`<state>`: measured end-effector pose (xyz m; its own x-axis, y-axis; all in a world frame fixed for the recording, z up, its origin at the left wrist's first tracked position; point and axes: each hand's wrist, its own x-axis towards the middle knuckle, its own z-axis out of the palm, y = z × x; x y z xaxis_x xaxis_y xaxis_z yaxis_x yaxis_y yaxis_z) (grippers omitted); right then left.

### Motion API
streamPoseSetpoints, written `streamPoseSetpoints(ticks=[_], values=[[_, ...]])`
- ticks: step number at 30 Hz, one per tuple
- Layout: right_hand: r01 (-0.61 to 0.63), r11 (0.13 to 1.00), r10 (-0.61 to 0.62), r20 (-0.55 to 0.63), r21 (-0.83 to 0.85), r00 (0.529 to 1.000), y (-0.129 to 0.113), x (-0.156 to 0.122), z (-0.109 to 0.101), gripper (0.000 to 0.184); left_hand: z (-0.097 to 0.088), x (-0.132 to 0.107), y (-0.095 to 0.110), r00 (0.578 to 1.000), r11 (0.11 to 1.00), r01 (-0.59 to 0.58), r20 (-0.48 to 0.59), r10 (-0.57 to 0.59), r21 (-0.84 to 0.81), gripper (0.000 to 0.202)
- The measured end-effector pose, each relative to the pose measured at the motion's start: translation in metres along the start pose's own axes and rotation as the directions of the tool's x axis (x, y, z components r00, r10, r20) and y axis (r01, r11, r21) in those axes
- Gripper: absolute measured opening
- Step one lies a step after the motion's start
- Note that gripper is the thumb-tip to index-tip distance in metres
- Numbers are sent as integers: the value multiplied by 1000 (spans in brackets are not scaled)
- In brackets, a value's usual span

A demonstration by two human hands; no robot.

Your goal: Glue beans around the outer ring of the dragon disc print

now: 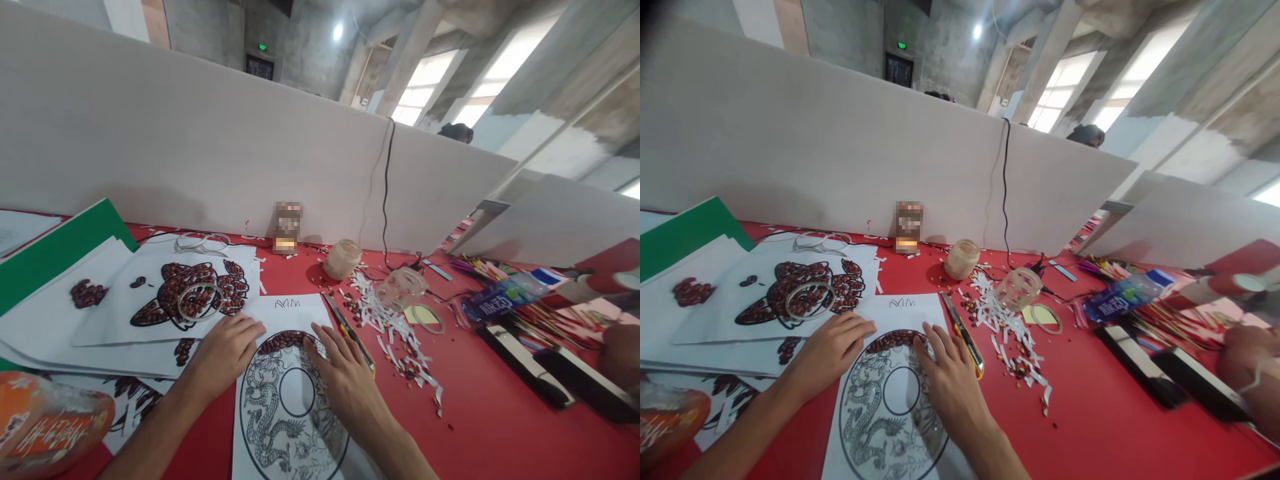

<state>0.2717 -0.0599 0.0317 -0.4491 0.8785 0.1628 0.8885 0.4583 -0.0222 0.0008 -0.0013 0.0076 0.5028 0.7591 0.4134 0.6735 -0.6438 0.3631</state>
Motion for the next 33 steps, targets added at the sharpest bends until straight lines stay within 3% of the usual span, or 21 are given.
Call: streamPoseSetpoints(ticks=[9, 16, 18, 20, 22, 26, 33], values=[[52, 998, -47, 107, -39, 993, 3, 17, -16, 59, 0, -1, 0, 1000, 1000, 10, 27, -11, 17, 30], [125, 987, -135, 96, 105, 986, 15, 32, -29, 50, 1, -2, -2, 1000, 1000, -5, 6, 5, 17, 31], [34, 984, -41, 36, 178, 998, 34, 45, -30, 45, 1, -2, -2, 1000, 1000, -11, 2, 11, 19, 31], [-133, 972, 143, -39, 192, 989, 58, 60, -28, 40, 1, -2, -2, 1000, 1000, -11, 7, 11, 15, 31], [-232, 967, 237, -43, 104, 970, 83, 76, -25, 37, 1, -1, -2, 1000, 1000, -3, 22, 3, 7, 30], [-149, 980, 162, 89, -134, 983, 112, 97, -19, 32, 1, -1, -1, 999, 1000, 11, 38, -11, -2, 30], [-44, 972, 82, 157, -230, 984, 112, 95, -20, 27, 1, -1, 0, 1000, 1000, -6, 28, 6, 10, 30]])
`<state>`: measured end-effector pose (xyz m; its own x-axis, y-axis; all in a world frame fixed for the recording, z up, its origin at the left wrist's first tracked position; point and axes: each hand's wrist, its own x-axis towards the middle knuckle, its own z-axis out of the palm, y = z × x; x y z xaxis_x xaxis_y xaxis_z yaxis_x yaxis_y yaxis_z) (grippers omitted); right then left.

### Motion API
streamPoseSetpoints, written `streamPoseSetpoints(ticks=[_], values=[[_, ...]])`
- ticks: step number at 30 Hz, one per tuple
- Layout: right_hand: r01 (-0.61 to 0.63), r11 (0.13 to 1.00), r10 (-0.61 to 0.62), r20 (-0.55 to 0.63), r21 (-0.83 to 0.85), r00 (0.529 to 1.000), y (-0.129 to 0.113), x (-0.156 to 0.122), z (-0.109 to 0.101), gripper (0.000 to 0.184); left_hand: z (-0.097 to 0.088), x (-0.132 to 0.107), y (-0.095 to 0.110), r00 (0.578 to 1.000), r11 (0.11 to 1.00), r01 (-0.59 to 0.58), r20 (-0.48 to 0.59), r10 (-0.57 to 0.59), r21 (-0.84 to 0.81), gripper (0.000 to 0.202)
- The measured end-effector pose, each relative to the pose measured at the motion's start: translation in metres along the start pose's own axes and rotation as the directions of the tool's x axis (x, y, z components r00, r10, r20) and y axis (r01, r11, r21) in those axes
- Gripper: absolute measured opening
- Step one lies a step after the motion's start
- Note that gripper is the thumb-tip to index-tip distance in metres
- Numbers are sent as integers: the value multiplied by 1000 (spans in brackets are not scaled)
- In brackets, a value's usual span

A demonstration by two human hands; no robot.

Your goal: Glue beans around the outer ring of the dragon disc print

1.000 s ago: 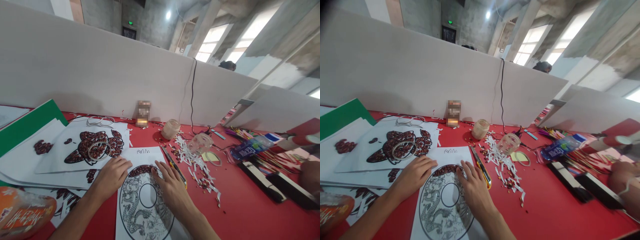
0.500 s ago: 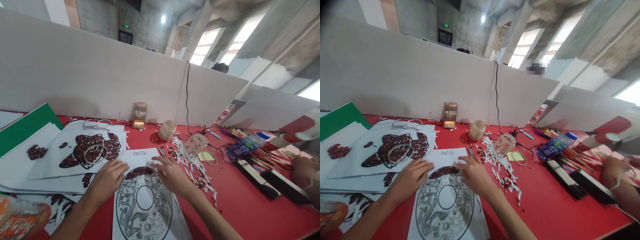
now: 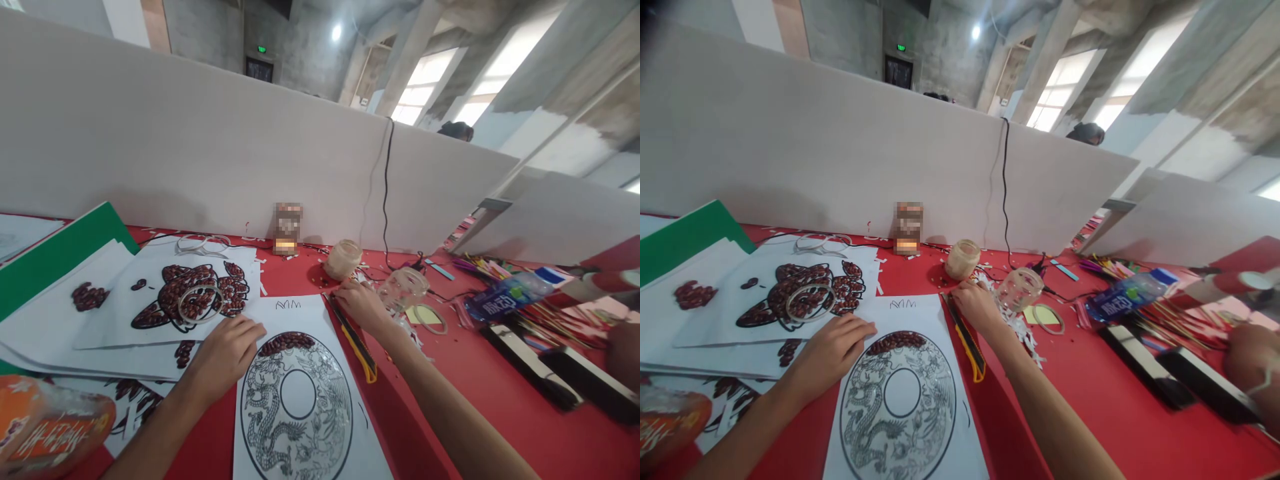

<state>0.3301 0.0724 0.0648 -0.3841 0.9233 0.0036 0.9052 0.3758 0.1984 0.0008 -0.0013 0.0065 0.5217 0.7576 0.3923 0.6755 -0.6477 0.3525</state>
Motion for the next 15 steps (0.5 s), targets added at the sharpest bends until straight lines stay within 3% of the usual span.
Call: streamPoseSetpoints(ticks=[9, 15], values=[[59, 998, -60, -20, -28, 998, -5, -9, 2, 22, 0, 0, 0, 1000, 1000, 2, 7, -2, -1, 30], [-36, 998, 40, -74, 49, 996, 3, -6, 2, 17, -1, 0, 0, 1000, 1000, -1, 3, 1, 2, 30]])
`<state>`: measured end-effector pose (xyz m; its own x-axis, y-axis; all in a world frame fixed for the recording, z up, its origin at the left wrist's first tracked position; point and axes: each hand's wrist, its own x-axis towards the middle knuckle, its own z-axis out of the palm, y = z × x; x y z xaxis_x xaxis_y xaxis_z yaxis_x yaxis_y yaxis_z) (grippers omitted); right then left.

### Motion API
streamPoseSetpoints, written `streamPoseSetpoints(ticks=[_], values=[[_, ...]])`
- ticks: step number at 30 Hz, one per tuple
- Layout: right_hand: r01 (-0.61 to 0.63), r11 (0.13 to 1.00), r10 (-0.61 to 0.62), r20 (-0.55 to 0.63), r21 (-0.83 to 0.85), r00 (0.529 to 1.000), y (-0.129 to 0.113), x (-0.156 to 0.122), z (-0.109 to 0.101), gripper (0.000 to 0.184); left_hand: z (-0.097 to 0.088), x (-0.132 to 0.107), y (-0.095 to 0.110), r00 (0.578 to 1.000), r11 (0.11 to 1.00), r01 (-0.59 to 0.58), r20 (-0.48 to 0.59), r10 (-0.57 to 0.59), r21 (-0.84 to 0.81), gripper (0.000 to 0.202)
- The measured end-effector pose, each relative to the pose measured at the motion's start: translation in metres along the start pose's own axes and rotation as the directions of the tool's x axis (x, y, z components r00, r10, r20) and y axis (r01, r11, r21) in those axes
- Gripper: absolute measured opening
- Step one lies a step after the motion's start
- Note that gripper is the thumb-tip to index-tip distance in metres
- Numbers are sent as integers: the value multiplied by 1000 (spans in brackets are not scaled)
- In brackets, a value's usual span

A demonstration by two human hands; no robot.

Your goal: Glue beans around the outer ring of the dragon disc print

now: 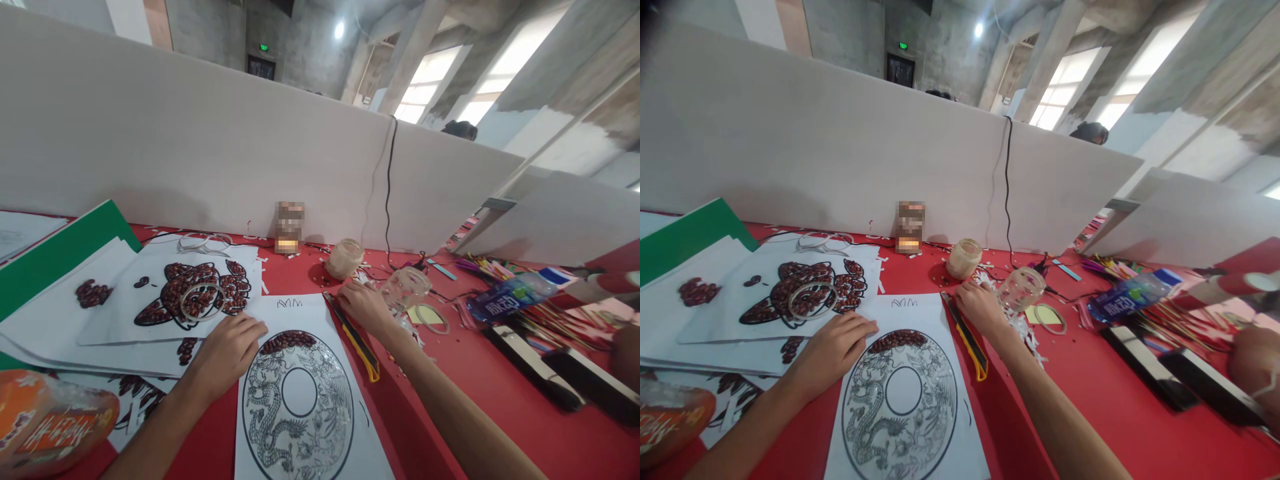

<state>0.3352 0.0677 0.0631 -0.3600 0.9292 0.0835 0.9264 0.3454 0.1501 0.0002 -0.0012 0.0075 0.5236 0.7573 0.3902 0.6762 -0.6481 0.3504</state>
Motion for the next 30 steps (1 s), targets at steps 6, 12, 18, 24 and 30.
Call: streamPoseSetpoints(ticks=[6, 12, 18, 24, 30], values=[[-87, 919, 119, -60, 384, 991, -35, -26, -14, 10, 0, 0, 0, 1000, 1000, 7, -12, -7, -11, 30], [-86, 730, 82, 38, 678, 996, -99, -62, -19, 14, 3, -1, -2, 1000, 1000, 0, -25, 0, -5, 29], [-121, 829, 80, 99, 546, 992, -115, -62, -21, 11, 0, 0, 0, 1000, 1000, -2, -16, 2, 9, 29], [-147, 849, 97, 124, 508, 988, -115, -58, -19, 8, -1, 0, 1, 1000, 1000, 6, -2, -6, 10, 30], [-170, 837, 149, 83, 520, 985, -121, -59, -15, 12, -1, 1, 1, 1000, 1000, 5, -6, -5, 12, 30]])
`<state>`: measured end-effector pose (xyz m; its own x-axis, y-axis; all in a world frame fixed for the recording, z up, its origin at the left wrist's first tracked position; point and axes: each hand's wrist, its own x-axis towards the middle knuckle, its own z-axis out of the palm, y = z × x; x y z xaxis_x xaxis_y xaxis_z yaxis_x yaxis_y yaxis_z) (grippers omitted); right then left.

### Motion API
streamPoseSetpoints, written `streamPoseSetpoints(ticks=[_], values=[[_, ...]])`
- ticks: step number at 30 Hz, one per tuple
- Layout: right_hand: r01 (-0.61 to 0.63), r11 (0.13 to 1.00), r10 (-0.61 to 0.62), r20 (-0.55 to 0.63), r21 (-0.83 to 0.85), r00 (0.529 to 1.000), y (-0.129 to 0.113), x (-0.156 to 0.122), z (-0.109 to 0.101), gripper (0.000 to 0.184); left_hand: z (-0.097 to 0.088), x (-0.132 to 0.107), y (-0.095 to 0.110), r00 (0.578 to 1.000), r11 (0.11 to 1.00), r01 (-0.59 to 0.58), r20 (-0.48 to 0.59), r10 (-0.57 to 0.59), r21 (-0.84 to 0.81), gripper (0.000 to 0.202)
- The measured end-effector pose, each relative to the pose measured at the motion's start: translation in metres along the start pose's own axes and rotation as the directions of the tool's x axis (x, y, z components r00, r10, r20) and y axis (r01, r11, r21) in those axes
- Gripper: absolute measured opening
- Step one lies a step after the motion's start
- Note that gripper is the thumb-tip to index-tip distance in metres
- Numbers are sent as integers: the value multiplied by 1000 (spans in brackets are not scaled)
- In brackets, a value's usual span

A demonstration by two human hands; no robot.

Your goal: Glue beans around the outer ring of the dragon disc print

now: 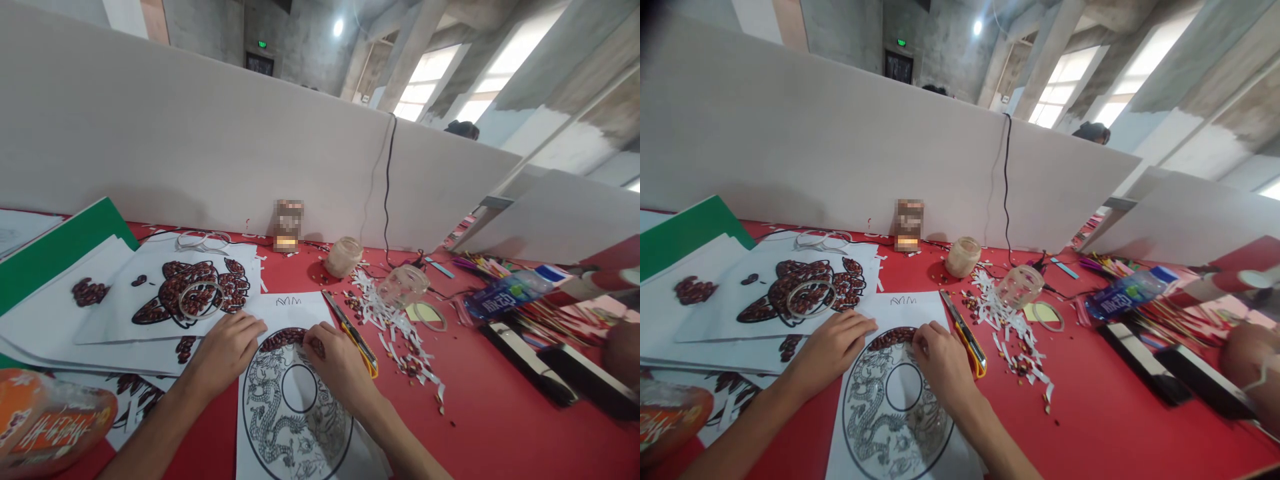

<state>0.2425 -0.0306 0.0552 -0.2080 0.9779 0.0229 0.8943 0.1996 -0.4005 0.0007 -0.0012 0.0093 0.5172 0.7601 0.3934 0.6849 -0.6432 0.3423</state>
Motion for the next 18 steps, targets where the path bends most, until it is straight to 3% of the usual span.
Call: streamPoseSetpoints(ticks=[8, 13, 18], values=[[-5, 999, 9, -70, 50, 998, 7, -4, 6, 19, 1, -1, 0, 1000, 1000, 13, -10, -13, -22, 30], [10, 997, -12, -23, -71, 1000, 8, 0, 0, 19, 2, -1, -1, 1000, 1000, 5, -4, -5, -13, 30], [-4, 1000, 4, 9, -20, 1000, 8, 4, 0, 18, 2, -1, -1, 1000, 1000, -2, -13, 2, -5, 30]])
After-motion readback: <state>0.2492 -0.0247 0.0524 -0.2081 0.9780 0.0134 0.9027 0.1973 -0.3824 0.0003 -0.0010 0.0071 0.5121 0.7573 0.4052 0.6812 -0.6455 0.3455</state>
